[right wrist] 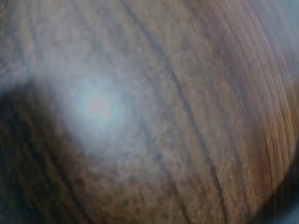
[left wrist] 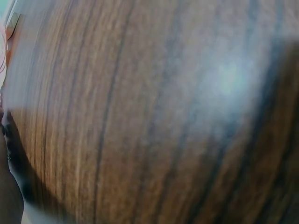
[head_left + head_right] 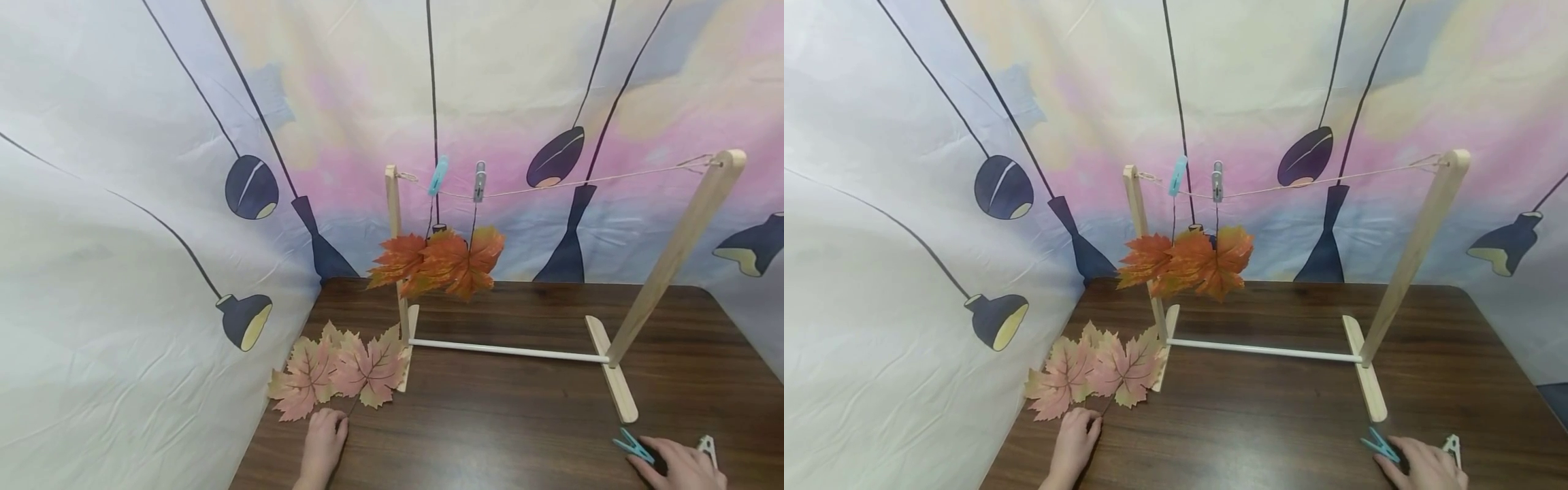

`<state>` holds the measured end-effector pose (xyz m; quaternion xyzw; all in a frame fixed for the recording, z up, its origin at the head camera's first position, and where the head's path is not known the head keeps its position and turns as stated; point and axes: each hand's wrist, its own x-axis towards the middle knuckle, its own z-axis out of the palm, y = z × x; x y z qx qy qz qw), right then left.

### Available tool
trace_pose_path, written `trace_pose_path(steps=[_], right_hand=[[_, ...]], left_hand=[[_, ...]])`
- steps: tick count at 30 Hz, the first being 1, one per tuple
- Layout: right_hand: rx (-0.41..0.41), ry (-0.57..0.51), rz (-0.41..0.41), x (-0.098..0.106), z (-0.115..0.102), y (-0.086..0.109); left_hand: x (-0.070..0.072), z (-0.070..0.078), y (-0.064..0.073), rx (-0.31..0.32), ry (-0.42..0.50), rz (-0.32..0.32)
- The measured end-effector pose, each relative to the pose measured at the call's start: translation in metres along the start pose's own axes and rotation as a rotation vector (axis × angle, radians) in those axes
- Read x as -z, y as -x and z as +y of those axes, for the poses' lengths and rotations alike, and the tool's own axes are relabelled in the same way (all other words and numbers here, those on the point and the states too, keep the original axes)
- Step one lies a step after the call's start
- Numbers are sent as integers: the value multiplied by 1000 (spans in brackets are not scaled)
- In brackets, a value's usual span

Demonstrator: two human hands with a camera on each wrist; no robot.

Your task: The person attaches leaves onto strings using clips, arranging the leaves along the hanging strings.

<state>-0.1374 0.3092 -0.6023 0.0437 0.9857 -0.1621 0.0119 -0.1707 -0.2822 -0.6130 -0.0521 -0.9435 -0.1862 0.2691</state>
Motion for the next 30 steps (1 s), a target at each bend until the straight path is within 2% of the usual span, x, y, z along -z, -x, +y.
trace_pose_path(steps=[3,6,8,11,16,23,25,30], right_hand=[[-36,8,-4,-1,-7,-1],[-46,-18,56,-4,-16,-1],[-46,-35,99,-6,-21,-2],[-36,-57,117,-9,-27,-4],[0,-72,137,-12,-32,-6],[2,-82,166,-14,-32,-8],[0,-82,163,-14,-32,-8],[-13,-76,140,-14,-31,-9]], left_hand=[[2,1,0,18,-18,13],[5,3,-1,63,-55,6],[8,6,-2,112,-71,-18],[13,9,-2,206,-63,-69],[17,11,-4,347,44,-119],[20,12,-13,593,272,-108],[21,13,-15,625,301,-98],[22,16,-17,650,316,-60]])
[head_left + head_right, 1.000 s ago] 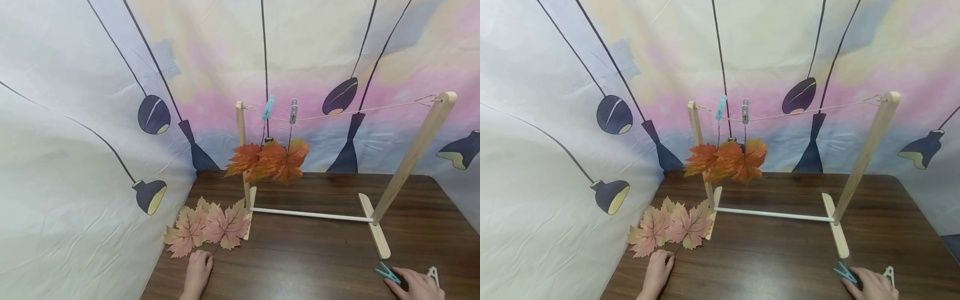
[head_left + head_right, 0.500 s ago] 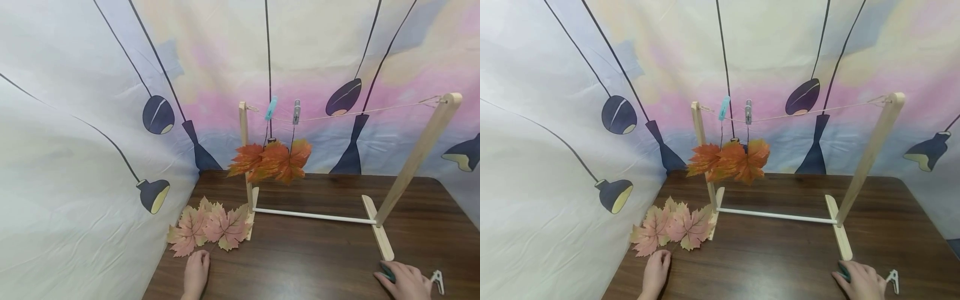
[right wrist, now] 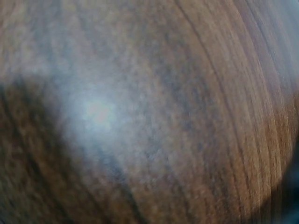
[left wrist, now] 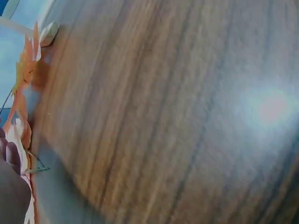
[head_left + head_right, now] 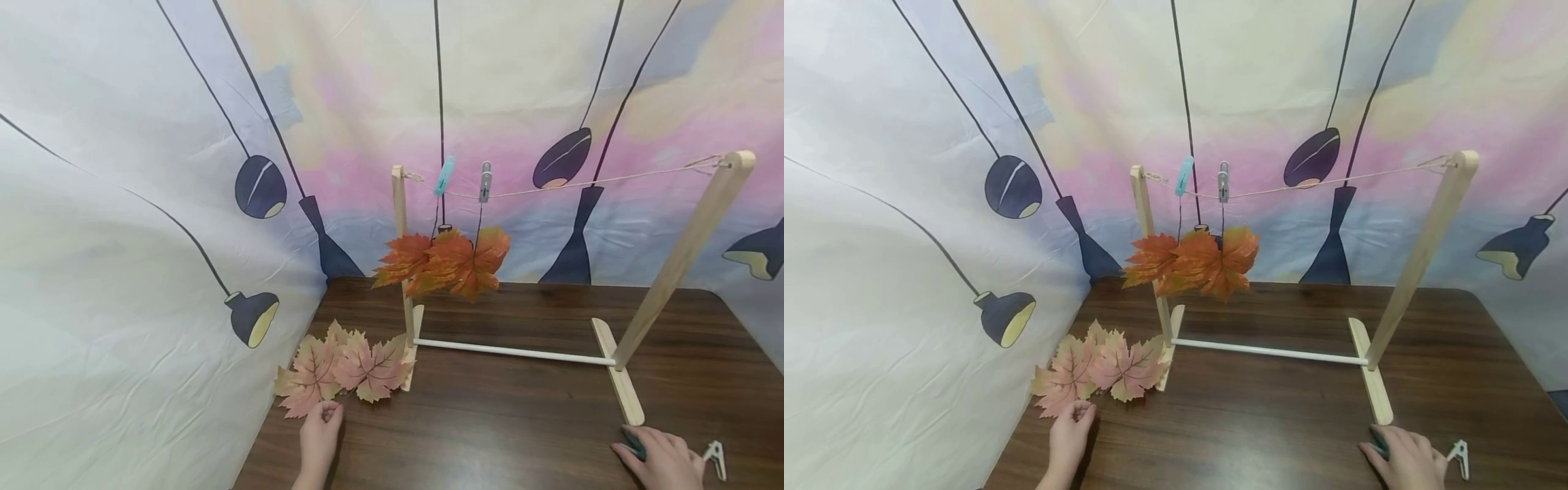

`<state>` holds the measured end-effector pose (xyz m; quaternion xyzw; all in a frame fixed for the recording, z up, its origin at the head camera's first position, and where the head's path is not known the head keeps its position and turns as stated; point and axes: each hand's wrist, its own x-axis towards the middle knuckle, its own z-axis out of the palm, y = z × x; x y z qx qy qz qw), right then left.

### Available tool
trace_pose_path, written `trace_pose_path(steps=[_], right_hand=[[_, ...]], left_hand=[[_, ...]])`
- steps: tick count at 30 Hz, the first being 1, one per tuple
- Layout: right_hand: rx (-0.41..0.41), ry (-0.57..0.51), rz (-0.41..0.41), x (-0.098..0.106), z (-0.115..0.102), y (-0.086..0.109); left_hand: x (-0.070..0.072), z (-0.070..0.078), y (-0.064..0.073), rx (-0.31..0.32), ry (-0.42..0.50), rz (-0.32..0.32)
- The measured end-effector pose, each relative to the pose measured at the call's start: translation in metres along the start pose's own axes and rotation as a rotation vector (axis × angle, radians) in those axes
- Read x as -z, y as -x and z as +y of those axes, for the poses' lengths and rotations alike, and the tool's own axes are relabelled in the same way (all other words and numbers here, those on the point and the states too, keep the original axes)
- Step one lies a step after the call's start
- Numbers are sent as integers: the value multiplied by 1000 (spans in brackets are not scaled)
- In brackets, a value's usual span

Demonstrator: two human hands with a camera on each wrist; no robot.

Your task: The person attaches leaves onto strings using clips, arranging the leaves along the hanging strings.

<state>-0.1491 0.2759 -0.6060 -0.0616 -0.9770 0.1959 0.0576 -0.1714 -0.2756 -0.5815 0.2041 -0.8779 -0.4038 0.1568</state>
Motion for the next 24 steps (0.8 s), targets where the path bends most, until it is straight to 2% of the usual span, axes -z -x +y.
trace_pose_path(steps=[3,8,11,16,18,20,24], right_hand=[[-7,5,14,0,0,0],[-16,9,65,1,-1,1],[-43,2,38,4,-2,1],[-130,-3,-78,9,-4,-1],[-158,0,-113,11,-4,-2],[-173,6,-132,11,-4,-3],[-181,0,-148,12,-3,-4]], left_hand=[[1,7,-1,19,44,21],[6,26,-4,74,201,52],[8,39,-6,87,306,74],[13,63,-6,39,453,103],[17,74,-6,22,505,95],[20,83,-6,-12,534,97],[34,112,-2,-66,560,88]])
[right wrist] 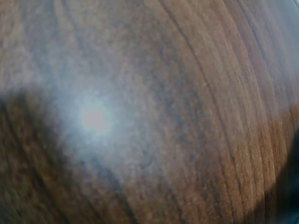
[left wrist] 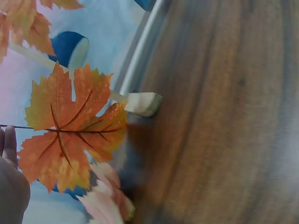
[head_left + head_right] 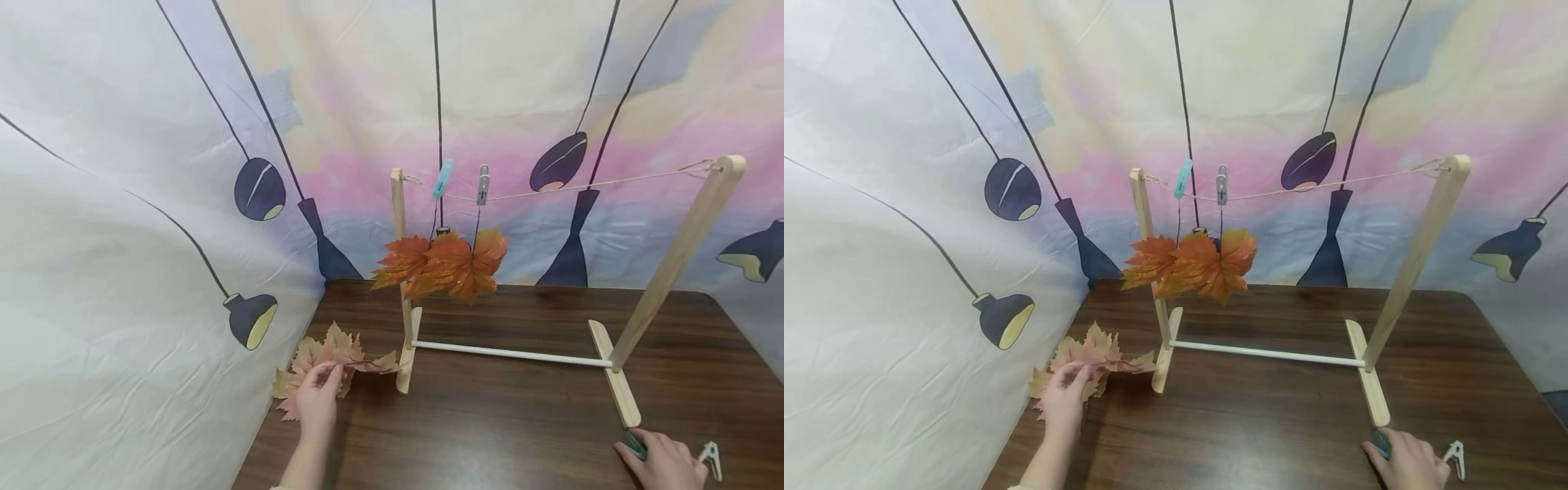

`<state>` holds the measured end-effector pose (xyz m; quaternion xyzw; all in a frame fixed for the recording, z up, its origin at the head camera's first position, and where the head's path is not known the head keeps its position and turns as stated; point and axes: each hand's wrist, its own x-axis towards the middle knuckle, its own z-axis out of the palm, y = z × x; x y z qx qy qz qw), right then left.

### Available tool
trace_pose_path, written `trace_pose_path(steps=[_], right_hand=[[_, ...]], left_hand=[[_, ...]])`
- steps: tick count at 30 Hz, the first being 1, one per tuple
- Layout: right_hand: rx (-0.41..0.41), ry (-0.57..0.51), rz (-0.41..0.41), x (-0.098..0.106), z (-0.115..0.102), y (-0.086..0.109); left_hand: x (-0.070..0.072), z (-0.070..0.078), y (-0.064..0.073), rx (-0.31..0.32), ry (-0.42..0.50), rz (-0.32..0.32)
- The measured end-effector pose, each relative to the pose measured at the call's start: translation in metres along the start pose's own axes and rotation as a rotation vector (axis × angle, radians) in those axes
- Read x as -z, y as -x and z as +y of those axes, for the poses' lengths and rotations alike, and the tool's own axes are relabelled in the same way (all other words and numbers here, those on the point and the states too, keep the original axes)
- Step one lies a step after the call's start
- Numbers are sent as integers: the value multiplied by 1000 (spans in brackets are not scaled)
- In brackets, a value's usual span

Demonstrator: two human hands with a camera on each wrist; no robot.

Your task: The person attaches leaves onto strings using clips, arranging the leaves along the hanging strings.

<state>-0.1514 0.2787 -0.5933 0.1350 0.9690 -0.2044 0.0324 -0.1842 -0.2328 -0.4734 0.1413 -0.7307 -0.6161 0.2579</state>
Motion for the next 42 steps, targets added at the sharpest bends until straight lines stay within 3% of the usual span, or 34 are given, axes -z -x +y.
trace_pose_path(steps=[6,14,24,30,33,36,42], right_hand=[[-4,-32,23,1,0,0],[16,-53,68,11,-7,-2],[128,-189,264,30,-25,-1],[143,-249,282,44,-37,-5],[133,-267,267,51,-43,-9],[130,-285,262,57,-48,-11],[188,-310,297,68,-60,-14]], left_hand=[[-5,23,-2,-104,-77,-7],[-12,42,-7,-328,-194,-57],[-22,64,-5,-488,-157,-145],[-32,70,-2,-625,-162,-137],[-38,72,0,-630,-142,-150],[-44,75,2,-596,-120,-182],[-63,86,6,-544,-84,-232]])
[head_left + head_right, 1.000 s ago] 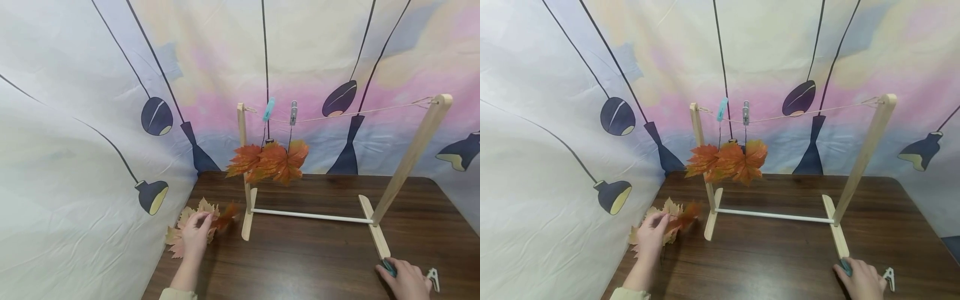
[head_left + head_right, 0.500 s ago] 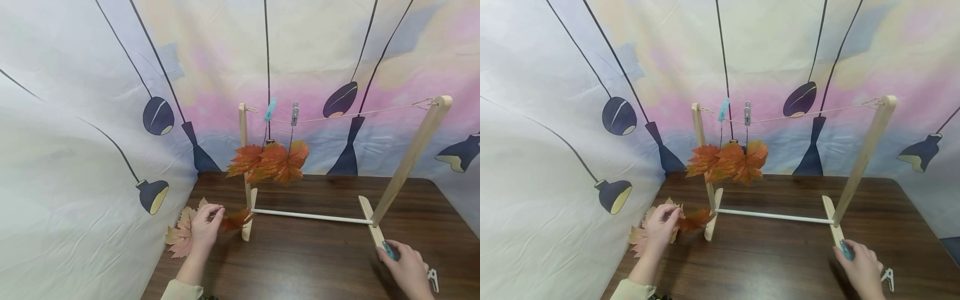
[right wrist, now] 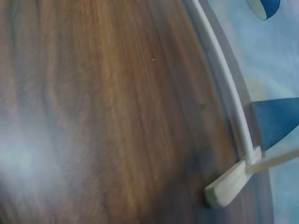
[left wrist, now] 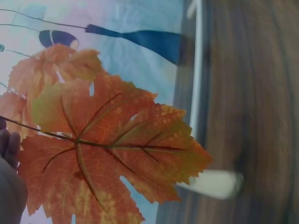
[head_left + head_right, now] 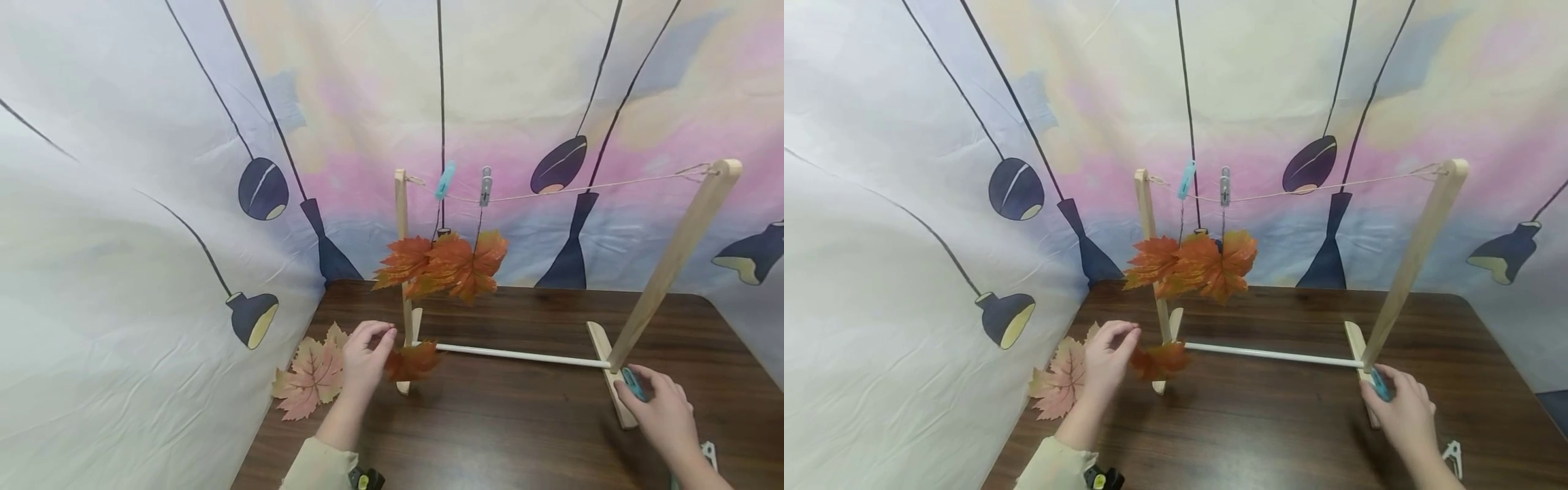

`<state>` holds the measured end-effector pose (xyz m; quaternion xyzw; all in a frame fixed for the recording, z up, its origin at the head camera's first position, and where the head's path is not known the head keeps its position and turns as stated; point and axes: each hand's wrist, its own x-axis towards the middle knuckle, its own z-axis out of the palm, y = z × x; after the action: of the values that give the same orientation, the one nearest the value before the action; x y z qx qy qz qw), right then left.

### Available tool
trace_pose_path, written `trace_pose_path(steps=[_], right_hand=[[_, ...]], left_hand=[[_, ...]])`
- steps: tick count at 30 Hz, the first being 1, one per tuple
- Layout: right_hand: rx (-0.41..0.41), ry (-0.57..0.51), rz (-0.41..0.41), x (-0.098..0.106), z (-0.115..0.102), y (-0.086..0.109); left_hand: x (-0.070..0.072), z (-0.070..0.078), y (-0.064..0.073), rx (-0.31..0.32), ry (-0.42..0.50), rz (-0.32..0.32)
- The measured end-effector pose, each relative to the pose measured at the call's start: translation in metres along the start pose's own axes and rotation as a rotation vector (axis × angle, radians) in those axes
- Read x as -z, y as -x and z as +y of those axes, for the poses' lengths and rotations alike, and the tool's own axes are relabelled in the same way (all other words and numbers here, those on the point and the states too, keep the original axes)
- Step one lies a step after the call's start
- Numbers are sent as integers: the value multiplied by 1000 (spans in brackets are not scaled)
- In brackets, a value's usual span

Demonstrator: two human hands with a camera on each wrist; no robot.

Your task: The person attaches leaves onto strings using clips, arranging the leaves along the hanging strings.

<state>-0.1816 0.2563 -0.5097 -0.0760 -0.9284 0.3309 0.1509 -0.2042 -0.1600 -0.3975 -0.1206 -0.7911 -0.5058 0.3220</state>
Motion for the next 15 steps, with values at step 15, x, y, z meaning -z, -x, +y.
trace_pose_path(steps=[15], right_hand=[[80,-98,15,4,-40,-14]], left_hand=[[-59,6,-22,-51,118,-142]])
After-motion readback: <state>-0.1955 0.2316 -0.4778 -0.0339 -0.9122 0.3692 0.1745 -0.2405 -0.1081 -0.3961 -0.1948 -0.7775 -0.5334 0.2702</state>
